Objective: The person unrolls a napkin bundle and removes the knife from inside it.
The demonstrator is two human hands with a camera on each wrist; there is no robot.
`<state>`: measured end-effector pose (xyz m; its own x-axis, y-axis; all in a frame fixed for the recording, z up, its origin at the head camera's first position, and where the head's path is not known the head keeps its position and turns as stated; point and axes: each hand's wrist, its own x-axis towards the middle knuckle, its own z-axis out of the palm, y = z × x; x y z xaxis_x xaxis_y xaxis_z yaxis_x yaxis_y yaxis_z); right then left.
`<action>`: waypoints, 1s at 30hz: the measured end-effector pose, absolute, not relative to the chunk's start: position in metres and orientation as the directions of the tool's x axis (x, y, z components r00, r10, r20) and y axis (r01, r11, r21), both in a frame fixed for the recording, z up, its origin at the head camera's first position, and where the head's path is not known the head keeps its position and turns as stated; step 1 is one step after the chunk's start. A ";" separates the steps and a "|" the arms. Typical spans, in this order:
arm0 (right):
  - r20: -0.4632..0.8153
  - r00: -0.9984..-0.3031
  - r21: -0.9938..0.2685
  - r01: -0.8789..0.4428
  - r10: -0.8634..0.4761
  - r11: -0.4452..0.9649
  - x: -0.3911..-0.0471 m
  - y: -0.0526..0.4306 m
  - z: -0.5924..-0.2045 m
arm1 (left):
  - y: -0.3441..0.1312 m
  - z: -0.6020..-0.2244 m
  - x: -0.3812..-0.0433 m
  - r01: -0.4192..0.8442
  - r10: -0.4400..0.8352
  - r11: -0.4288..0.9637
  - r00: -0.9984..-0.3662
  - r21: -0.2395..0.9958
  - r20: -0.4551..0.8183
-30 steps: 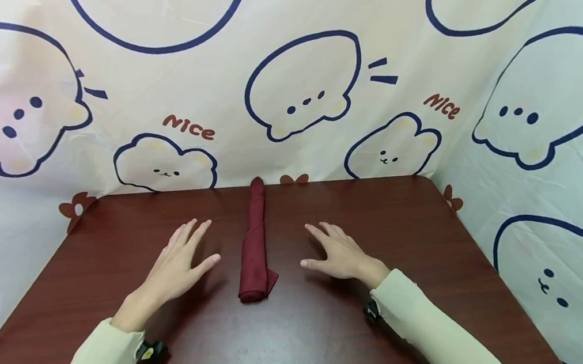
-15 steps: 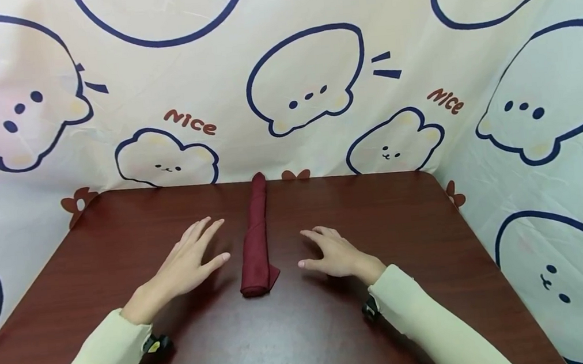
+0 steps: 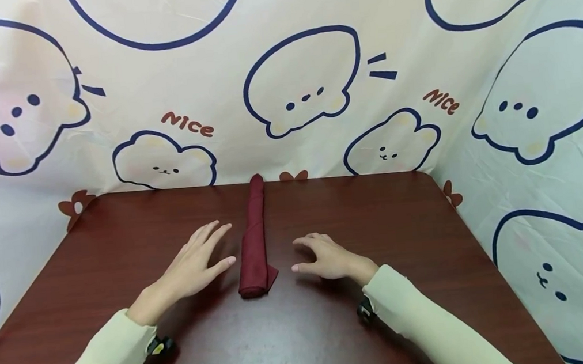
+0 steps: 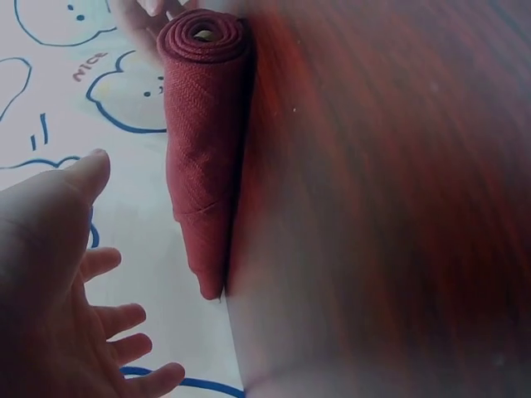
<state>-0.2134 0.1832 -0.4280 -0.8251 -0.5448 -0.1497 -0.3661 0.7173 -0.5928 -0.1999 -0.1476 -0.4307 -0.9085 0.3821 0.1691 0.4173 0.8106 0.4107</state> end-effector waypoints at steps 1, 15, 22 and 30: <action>-0.152 -0.824 -0.596 -0.364 -0.546 0.715 -0.213 0.183 -0.429 | -0.146 -0.431 -0.200 0.421 0.387 0.809 -0.907 0.411 0.167; -0.122 -0.797 -0.636 -0.395 -0.592 0.663 -0.217 0.175 -0.433 | -0.128 -0.433 -0.201 0.468 0.452 0.765 -0.880 0.443 0.149; -0.112 -0.780 -0.646 -0.414 -0.616 0.642 -0.221 0.169 -0.437 | -0.120 -0.432 -0.201 0.491 0.490 0.736 -0.861 0.466 0.133; -0.102 -0.768 -0.655 -0.427 -0.633 0.623 -0.221 0.165 -0.439 | -0.112 -0.433 -0.202 0.533 0.558 0.697 -0.823 0.480 0.104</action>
<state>-0.2213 0.1646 -0.4389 -0.7677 -0.6326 -0.1017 -0.4267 0.6231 -0.6555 -0.2024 -0.1121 -0.4327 -0.8234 0.5580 0.1037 0.5328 0.6970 0.4799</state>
